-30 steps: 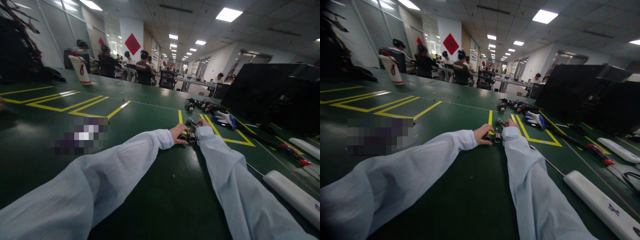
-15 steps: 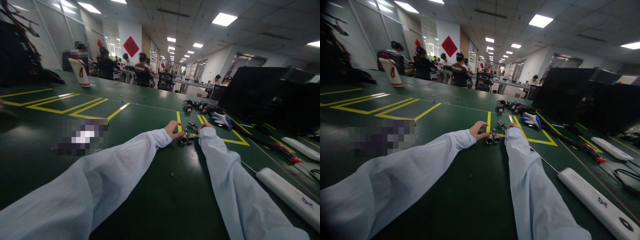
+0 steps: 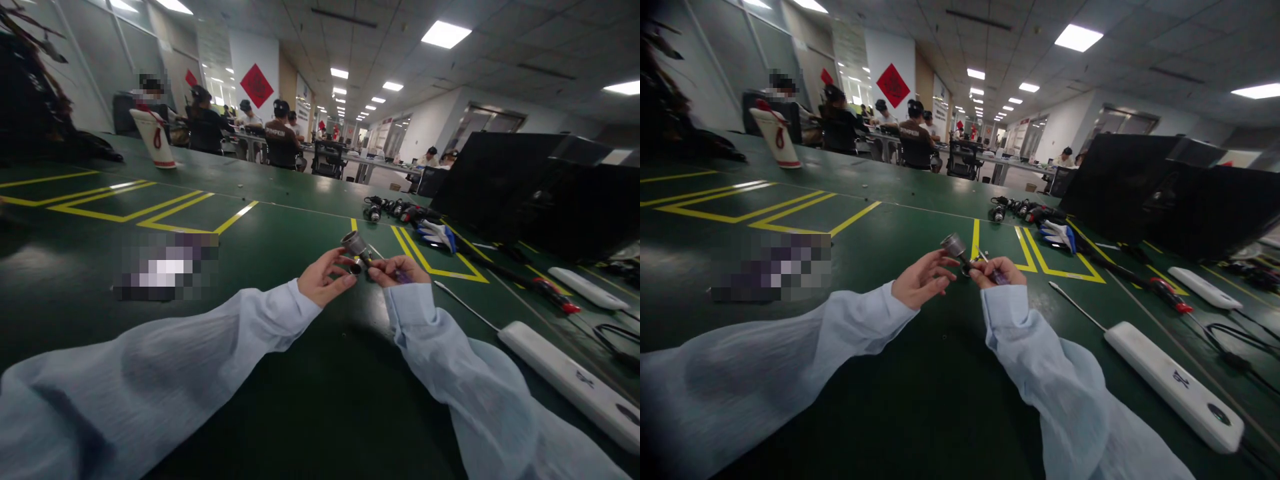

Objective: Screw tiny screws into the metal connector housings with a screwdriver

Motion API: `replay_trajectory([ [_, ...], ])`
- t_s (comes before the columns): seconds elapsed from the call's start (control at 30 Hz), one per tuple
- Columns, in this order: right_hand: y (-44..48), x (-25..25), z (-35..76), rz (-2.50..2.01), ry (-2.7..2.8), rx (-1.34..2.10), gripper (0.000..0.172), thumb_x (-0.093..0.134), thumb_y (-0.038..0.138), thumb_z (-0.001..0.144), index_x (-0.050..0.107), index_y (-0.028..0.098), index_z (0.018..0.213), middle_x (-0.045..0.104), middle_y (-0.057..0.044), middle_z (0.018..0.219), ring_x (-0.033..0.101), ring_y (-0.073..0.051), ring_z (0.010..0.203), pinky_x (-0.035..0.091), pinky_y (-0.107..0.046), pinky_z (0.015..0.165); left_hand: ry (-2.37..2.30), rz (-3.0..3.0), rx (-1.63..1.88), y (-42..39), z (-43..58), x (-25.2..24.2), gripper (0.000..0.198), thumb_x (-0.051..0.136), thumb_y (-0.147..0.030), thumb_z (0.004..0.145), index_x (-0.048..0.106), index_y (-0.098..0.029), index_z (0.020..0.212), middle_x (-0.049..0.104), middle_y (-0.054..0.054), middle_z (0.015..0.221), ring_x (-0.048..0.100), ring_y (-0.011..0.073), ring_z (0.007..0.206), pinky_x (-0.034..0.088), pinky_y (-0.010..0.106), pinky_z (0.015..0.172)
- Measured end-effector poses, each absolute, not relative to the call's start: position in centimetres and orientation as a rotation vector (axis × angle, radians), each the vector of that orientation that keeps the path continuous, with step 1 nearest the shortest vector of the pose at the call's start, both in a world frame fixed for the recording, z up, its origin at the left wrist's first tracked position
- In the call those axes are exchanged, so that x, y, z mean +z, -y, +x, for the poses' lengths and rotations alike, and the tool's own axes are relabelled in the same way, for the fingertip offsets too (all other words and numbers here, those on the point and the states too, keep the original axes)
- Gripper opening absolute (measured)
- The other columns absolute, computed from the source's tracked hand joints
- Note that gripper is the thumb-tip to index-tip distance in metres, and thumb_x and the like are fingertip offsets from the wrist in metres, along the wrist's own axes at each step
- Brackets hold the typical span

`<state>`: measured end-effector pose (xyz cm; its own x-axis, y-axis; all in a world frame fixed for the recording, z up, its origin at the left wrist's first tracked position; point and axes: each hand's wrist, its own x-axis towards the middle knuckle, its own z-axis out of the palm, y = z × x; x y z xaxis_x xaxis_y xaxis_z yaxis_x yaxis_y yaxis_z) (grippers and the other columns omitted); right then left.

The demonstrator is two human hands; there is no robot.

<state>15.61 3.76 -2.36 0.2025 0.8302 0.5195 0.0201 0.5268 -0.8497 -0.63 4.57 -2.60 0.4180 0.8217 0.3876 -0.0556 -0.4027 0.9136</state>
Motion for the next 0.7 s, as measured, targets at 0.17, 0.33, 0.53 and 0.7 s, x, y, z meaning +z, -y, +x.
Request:
replay_trajectory([
  [0.17,-0.1,-3.7,11.3,-0.863,1.399,0.807,0.021,0.064,0.02,0.061,0.042,0.02,0.057,0.066,-0.003,0.071,0.064,-0.015,0.068,0.049,-0.026,0.061,-0.674,1.543,1.156,-0.8,-2.9,-2.0,0.051,0.049,-0.039,0.076,0.032,-0.012,0.115,0.051,0.016,0.11,0.054,0.0214,0.092,0.051,0.026,0.052],
  [0.33,0.5,-5.4,11.0,-1.036,1.685,0.695,0.015,0.059,0.016,0.06,0.044,0.02,0.058,0.066,-0.003,0.073,0.061,-0.015,0.065,0.046,-0.027,0.059,-0.763,1.841,1.062,0.1,-5.3,-2.1,0.035,0.054,-0.022,0.073,0.043,-0.013,0.105,0.06,0.009,0.092,0.059,0.0177,0.082,0.051,0.031,0.066],
  [0.53,0.9,-5.3,12.7,-1.146,1.85,0.725,0.014,0.058,0.013,0.061,0.046,0.021,0.065,0.067,-0.003,0.09,0.061,-0.019,0.083,0.044,-0.035,0.075,-0.919,2.689,0.798,-0.5,-7.7,-2.4,0.035,0.045,-0.009,0.069,0.049,-0.012,0.103,0.058,0.009,0.092,0.054,0.0175,0.083,0.045,0.033,0.076],
  [0.7,1.1,-5.2,13.0,-1.156,1.877,0.773,0.015,0.057,0.013,0.062,0.047,0.021,0.067,0.066,-0.004,0.095,0.061,-0.02,0.089,0.043,-0.037,0.079,-1.08,3.002,0.488,-0.6,-7.5,-2.6,0.036,0.04,-0.006,0.069,0.052,-0.011,0.102,0.057,0.011,0.089,0.052,0.0198,0.08,0.045,0.035,0.072],
])
